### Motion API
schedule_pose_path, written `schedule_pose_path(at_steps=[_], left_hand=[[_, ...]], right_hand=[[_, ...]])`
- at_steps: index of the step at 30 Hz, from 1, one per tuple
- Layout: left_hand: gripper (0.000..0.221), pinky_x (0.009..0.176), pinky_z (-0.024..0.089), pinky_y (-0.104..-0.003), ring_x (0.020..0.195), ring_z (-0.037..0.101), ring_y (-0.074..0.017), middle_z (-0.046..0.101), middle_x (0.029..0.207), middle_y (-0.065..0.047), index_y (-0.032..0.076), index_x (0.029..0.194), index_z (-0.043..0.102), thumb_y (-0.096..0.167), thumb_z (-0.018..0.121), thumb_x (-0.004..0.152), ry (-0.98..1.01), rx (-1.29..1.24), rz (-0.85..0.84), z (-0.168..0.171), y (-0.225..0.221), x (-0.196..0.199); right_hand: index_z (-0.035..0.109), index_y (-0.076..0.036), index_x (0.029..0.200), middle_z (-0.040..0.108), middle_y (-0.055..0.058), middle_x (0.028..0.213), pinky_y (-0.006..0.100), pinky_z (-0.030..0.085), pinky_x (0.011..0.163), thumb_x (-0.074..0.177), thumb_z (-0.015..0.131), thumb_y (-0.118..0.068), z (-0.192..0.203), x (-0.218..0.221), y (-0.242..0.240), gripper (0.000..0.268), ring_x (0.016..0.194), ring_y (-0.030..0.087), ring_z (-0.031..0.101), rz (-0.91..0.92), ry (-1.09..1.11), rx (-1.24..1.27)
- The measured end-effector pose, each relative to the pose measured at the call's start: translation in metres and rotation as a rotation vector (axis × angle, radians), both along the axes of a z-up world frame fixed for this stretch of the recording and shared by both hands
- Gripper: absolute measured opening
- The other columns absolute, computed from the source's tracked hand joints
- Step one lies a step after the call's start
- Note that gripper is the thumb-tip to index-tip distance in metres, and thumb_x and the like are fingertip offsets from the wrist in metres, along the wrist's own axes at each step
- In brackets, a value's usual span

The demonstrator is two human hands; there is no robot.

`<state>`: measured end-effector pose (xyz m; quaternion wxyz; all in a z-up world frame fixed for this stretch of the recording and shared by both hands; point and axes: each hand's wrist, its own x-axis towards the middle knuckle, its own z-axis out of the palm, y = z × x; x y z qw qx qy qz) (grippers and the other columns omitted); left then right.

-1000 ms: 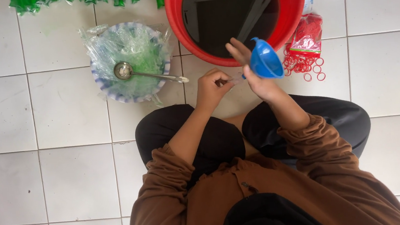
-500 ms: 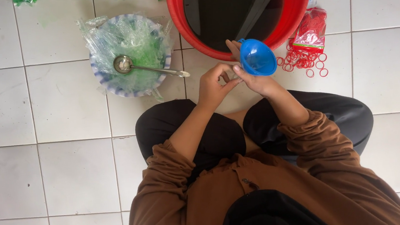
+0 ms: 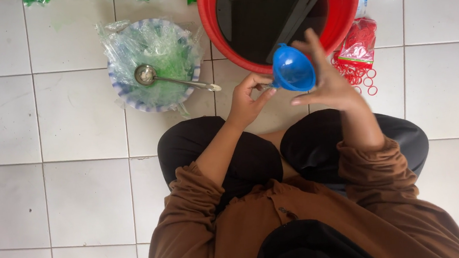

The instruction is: The person fills small plastic tubes with green liquid from a bucket using a funnel and a ladle, then seals each tube with a rubber band.

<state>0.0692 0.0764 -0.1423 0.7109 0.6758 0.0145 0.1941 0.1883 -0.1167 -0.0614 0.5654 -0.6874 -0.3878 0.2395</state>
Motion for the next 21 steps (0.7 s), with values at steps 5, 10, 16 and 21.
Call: schedule_pose_path(at_steps=[5, 10, 16, 21], left_hand=[[0.019, 0.087, 0.052, -0.029, 0.098, 0.069, -0.0157, 0.075, 0.105, -0.005, 0.012, 0.106, 0.072, 0.024, 0.079, 0.093, 0.010, 0.008, -0.045, 0.008, -0.007, -0.001], [0.028, 0.086, 0.054, -0.030, 0.097, 0.073, -0.0196, 0.078, 0.101, -0.011, 0.008, 0.101, 0.074, 0.021, 0.090, 0.083, 0.088, -0.023, -0.003, 0.016, 0.018, -0.014], [0.037, 0.081, 0.055, -0.021, 0.092, 0.072, -0.0064, 0.080, 0.101, -0.006, 0.011, 0.094, 0.067, 0.018, 0.096, 0.072, 0.023, -0.155, 0.092, 0.033, 0.075, -0.039], [0.032, 0.077, 0.056, -0.025, 0.087, 0.071, -0.0095, 0.079, 0.096, -0.014, 0.004, 0.090, 0.064, 0.008, 0.094, 0.077, -0.094, -0.251, 0.289, 0.029, 0.104, -0.051]], right_hand=[[0.023, -0.012, 0.160, 0.026, 0.026, 0.164, 0.056, 0.029, 0.122, 0.069, 0.087, -0.034, 0.021, -0.004, 0.008, 0.113, 0.152, 0.046, 0.033, 0.118, -0.104, 0.071], [0.050, -0.002, 0.152, 0.045, 0.027, 0.152, 0.059, 0.029, 0.118, 0.073, 0.090, -0.039, 0.015, -0.018, 0.044, 0.096, 0.141, 0.050, 0.044, 0.128, -0.377, 0.049], [0.032, -0.003, 0.162, 0.026, 0.023, 0.167, 0.057, 0.015, 0.125, 0.096, 0.028, -0.083, -0.010, -0.004, 0.103, 0.104, 0.154, 0.041, 0.023, 0.279, 0.014, 0.252], [0.053, -0.001, 0.146, 0.050, 0.028, 0.148, 0.060, 0.039, 0.115, 0.110, 0.053, -0.042, -0.090, -0.009, 0.169, 0.054, 0.139, 0.042, 0.047, 0.015, 0.304, 0.310]])
